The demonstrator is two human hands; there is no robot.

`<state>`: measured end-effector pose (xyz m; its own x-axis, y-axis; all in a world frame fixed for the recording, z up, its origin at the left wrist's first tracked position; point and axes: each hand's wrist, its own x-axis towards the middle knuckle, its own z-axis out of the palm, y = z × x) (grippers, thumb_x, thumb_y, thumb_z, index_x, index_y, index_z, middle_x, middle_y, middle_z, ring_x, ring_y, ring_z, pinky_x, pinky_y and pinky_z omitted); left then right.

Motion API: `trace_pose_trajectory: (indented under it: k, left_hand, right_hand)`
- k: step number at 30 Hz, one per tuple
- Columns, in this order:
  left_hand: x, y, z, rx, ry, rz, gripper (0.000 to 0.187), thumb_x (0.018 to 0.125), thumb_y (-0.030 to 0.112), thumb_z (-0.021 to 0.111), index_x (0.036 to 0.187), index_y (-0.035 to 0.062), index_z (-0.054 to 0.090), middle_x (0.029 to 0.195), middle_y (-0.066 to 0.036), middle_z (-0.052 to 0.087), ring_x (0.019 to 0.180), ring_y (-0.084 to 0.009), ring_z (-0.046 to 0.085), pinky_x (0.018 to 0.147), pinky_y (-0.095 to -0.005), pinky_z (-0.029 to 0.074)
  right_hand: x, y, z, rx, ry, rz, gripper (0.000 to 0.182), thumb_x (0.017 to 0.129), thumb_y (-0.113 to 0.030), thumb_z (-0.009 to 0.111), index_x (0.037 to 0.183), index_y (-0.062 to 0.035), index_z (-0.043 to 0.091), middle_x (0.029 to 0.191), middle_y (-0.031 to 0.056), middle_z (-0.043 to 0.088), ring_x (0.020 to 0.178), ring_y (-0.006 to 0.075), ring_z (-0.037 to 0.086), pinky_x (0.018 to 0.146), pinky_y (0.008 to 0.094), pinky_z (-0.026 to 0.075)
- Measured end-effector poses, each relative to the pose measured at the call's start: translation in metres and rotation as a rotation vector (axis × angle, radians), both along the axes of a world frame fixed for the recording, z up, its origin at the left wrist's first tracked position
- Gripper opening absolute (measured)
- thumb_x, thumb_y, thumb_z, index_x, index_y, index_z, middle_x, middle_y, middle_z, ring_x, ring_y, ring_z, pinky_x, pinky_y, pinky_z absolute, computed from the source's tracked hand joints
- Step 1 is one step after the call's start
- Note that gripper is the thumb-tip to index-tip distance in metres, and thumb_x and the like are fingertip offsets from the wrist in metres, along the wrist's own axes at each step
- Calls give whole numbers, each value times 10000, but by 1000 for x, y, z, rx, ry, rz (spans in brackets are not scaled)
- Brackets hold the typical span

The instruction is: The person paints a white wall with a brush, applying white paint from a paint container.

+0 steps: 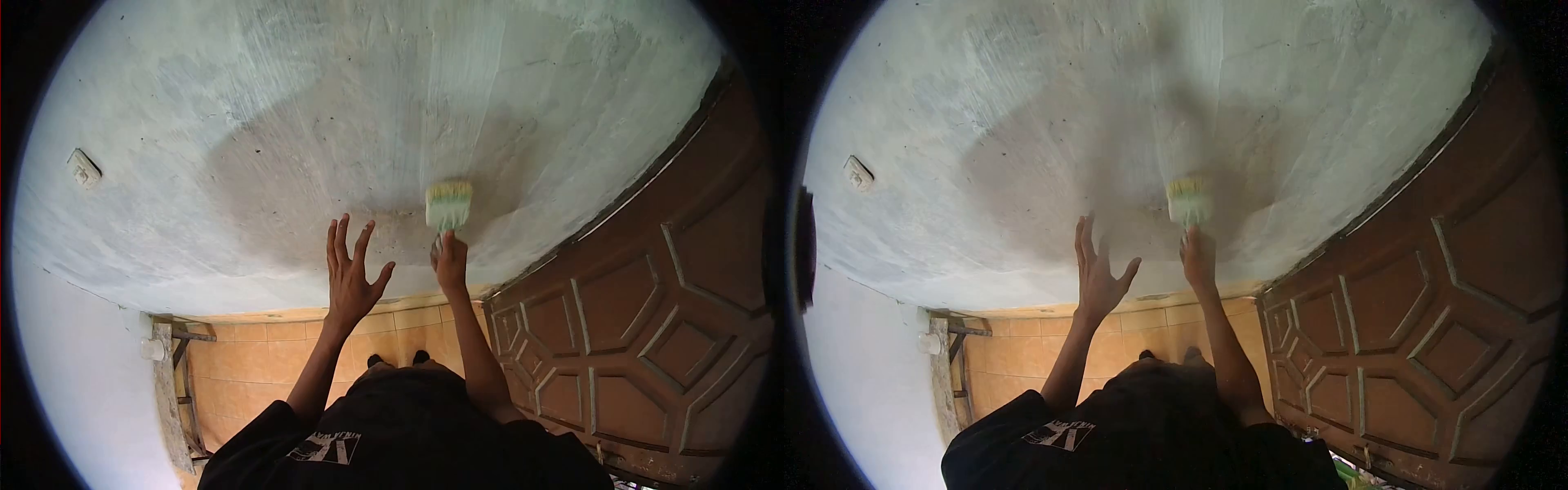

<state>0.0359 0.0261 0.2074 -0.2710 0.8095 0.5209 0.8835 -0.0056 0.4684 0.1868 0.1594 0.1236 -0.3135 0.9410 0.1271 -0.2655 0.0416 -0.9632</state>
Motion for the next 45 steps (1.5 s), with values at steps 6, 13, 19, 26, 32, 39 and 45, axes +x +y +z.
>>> trace_pose_trajectory:
  k: [6, 13, 19, 26, 32, 39, 45]
  left_hand:
    - [2, 3, -1, -8, -25, -4, 772, 800, 236, 754, 1462, 171, 363, 1548, -211, 159, 1437, -446, 114, 1125, -578, 234]
    - [8, 4, -9, -2, -39, -2, 771, 799, 233, 753, 1462, 170, 363, 1547, -209, 159, 1435, -443, 121, 1127, -580, 231]
    - [11, 7, -17, -27, -72, 10, 783, 797, 232, 752, 1467, 170, 352, 1550, -208, 156, 1436, -437, 116, 1126, -581, 229]
    - [4, 2, -25, -13, -65, 8, 791, 795, 233, 755, 1470, 167, 348, 1551, -208, 152, 1437, -437, 113, 1124, -581, 228]
    - [-12, -12, -19, -50, -55, -65, 799, 791, 227, 757, 1473, 168, 344, 1551, -212, 150, 1436, -442, 113, 1125, -585, 220]
    - [-32, -18, -18, -42, -19, -155, 793, 799, 229, 748, 1475, 169, 338, 1550, -214, 151, 1435, -441, 115, 1127, -590, 211]
    - [-33, -18, -25, -22, -29, -199, 785, 811, 234, 742, 1478, 169, 333, 1546, -211, 161, 1436, -436, 119, 1126, -590, 213]
  right_hand:
    - [-22, 27, 9, 67, -4, -9, 539, 1015, -508, 385, 641, -121, 352, 530, -58, 294, 431, 54, 288, 404, 247, 239]
    - [-2, -5, -60, 54, -79, -1, 525, 1022, -465, 416, 646, -100, 378, 532, -54, 307, 455, 60, 307, 429, 264, 251]
    - [-20, 13, 25, 44, 14, -61, 511, 1024, -459, 406, 651, -112, 374, 533, -58, 315, 432, 56, 299, 407, 254, 235]
    - [-6, -1, -74, 30, -24, -8, 559, 996, -544, 410, 628, -128, 352, 510, -57, 275, 408, 62, 267, 391, 254, 232]
    - [-29, -6, 15, -82, 23, -139, 559, 993, -564, 393, 653, -121, 363, 526, -45, 326, 428, 59, 313, 392, 255, 235]
    - [-32, 15, -22, 12, -40, -140, 575, 994, -567, 387, 635, -122, 324, 521, -44, 308, 415, 62, 293, 392, 258, 236]
    - [-4, -7, -45, -94, -52, -110, 574, 990, -572, 395, 634, -124, 346, 510, -50, 305, 397, 61, 279, 390, 255, 233]
